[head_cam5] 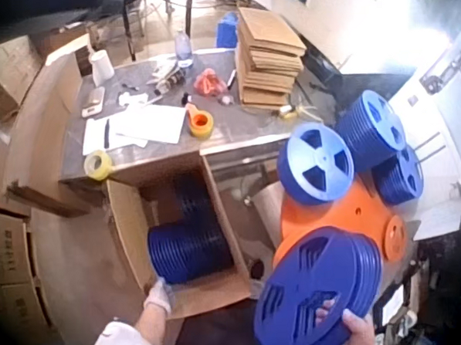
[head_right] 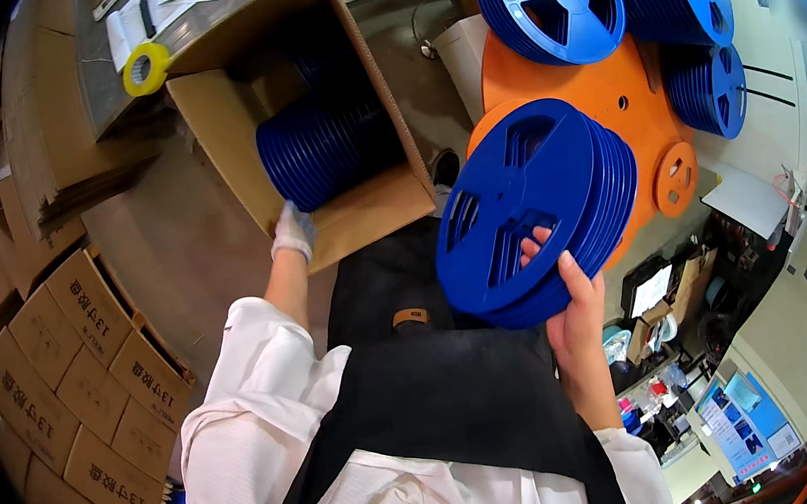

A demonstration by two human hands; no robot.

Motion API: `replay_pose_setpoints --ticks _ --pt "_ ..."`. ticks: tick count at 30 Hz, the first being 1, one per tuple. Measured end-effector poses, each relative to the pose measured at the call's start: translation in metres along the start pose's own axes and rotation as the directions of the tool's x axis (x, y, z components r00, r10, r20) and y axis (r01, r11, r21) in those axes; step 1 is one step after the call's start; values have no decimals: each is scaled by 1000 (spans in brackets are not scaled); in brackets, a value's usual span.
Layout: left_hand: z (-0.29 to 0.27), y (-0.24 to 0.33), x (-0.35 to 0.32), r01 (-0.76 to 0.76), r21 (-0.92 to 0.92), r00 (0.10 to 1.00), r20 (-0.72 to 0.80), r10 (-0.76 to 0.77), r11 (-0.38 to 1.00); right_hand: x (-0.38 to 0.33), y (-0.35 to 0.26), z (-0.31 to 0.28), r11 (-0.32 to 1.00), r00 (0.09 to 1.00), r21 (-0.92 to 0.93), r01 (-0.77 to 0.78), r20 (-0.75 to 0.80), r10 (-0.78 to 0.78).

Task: The person picks up blue plastic spools from a table and places them into a cardboard box. The person repeatedly picks up spools and stacks them inside the box.

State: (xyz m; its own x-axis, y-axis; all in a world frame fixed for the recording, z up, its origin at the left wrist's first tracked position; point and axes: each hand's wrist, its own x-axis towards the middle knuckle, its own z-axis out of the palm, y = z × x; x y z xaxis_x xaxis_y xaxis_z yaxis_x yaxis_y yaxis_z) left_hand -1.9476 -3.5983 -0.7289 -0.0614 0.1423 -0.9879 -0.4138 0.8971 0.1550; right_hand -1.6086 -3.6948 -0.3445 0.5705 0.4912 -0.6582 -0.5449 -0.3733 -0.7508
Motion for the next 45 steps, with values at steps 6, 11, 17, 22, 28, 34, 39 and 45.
replay_pose_setpoints --ticks 6,11,17,22,28,34,39,45 --pt "-40 -28 -57 60 -35 982 184 -52 998 -8 -4 -3 985 994 146 91 46 -99" --pt "-24 7 -85 -198 57 936 307 172 978 -22 -9 -17 880 942 469 80 252 -220" --pt "3 58 -153 -511 65 802 395 448 857 -33 -6 -36 781 865 611 126 318 -389" --pt "11 86 -195 -646 -23 692 404 598 763 -34 -6 -24 695 756 719 -11 461 -464" --pt "25 96 -250 -778 -292 447 364 817 556 -41 -11 -7 745 741 667 -7 504 -444" --pt "48 89 -311 -965 192 -111 319 941 -179 -45 -13 3 778 752 628 16 505 -423" --pt "78 67 -358 -904 313 -8 666 746 -290 -56 -12 30 868 753 480 128 522 -400" --pt "97 26 -326 -849 31 323 820 472 527 -89 -13 86 965 760 19 262 613 -218"
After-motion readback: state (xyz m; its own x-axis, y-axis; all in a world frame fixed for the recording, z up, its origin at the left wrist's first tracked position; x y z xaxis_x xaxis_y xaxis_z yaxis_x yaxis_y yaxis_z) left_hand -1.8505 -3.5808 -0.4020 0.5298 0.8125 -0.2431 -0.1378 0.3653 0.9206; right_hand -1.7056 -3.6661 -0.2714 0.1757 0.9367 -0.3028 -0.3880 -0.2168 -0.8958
